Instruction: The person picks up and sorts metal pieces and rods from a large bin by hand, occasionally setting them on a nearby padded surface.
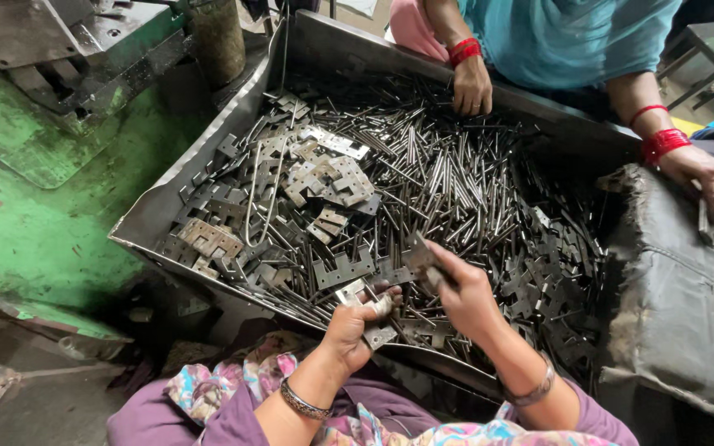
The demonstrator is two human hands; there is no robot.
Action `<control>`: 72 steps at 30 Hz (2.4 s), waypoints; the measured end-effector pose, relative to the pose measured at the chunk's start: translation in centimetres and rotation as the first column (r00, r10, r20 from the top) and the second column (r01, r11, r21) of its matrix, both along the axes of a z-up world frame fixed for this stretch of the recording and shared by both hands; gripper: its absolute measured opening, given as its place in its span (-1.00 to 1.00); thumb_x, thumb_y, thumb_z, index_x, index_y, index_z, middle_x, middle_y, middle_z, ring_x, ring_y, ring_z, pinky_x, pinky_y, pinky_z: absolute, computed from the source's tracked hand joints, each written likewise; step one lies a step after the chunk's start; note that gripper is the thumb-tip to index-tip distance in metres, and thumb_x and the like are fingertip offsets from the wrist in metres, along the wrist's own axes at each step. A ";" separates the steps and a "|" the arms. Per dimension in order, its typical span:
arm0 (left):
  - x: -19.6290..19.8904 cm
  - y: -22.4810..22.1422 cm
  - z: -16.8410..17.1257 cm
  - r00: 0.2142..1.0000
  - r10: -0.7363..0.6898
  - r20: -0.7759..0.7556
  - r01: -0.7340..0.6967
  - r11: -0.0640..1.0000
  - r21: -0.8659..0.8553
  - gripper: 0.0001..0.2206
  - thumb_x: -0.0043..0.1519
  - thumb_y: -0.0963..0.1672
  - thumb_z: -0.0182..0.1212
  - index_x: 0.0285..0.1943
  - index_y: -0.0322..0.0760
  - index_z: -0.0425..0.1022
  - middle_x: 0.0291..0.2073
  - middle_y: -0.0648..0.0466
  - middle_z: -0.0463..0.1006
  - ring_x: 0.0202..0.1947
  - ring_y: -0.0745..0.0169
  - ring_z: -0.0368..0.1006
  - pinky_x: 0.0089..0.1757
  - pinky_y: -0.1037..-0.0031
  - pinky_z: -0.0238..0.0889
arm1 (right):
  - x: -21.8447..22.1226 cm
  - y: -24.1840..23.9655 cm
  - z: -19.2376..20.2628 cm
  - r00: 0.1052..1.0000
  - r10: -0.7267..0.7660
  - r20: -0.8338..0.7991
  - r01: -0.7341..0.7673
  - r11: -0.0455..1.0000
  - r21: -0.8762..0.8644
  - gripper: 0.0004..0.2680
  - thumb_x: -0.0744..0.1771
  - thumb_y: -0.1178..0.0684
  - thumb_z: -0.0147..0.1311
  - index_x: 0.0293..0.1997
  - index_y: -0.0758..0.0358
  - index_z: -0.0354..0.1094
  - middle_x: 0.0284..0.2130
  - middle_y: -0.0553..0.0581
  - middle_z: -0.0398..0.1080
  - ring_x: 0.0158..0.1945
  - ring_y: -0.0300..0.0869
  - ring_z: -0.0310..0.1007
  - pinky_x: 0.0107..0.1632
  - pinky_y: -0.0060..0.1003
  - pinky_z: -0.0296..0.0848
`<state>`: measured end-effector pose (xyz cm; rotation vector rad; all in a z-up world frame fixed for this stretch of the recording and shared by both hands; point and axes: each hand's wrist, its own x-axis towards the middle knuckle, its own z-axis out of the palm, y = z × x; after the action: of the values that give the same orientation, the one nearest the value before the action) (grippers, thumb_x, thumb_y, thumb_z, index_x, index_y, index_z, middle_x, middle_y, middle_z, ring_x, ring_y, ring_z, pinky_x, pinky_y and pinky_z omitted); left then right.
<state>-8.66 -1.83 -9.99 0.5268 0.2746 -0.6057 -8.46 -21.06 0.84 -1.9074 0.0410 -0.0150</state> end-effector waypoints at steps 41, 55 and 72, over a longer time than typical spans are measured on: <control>5.9 5.0 3.2 0.877 -0.480 0.011 -0.270 -0.473 0.839 -0.49 0.03 0.05 0.47 -0.08 -0.52 0.62 0.29 -0.27 0.34 0.14 -0.32 0.43 0.09 0.08 0.34 | -0.9 -20.1 -8.7 0.948 -0.060 0.313 0.298 0.519 -0.801 -0.53 0.21 0.10 0.28 0.23 0.40 0.31 0.17 0.44 0.33 0.18 0.27 0.34 0.21 -0.02 0.35; 6.2 9.4 5.8 0.598 0.286 0.749 -0.652 0.717 0.246 -0.85 0.18 -0.25 0.16 -0.13 -0.26 0.57 0.26 -0.10 0.45 0.26 -0.03 0.41 0.22 0.15 0.31 | -3.5 -19.9 -10.6 0.975 -0.191 -0.110 0.056 0.697 -0.715 -0.69 0.24 -0.06 0.41 -0.20 0.37 0.40 -0.48 0.28 0.52 -0.39 0.04 0.55 -0.24 -0.17 0.55; 6.7 3.9 0.9 0.499 -0.835 0.234 -0.665 -0.196 0.721 -0.86 0.33 -0.18 0.07 -0.23 -0.41 0.46 -0.20 -0.23 0.57 -0.18 -0.19 0.56 -0.17 0.13 0.49 | -5.6 -15.6 -7.3 0.933 -0.213 -0.290 0.360 0.511 0.780 -0.55 0.24 0.31 0.14 0.30 0.32 0.22 -0.06 0.24 0.45 -0.06 -0.07 0.53 0.03 -0.22 0.57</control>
<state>-1.96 2.08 -9.13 2.6721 -0.5406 0.0357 -14.08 -36.63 -6.42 -0.9055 0.4139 -0.0601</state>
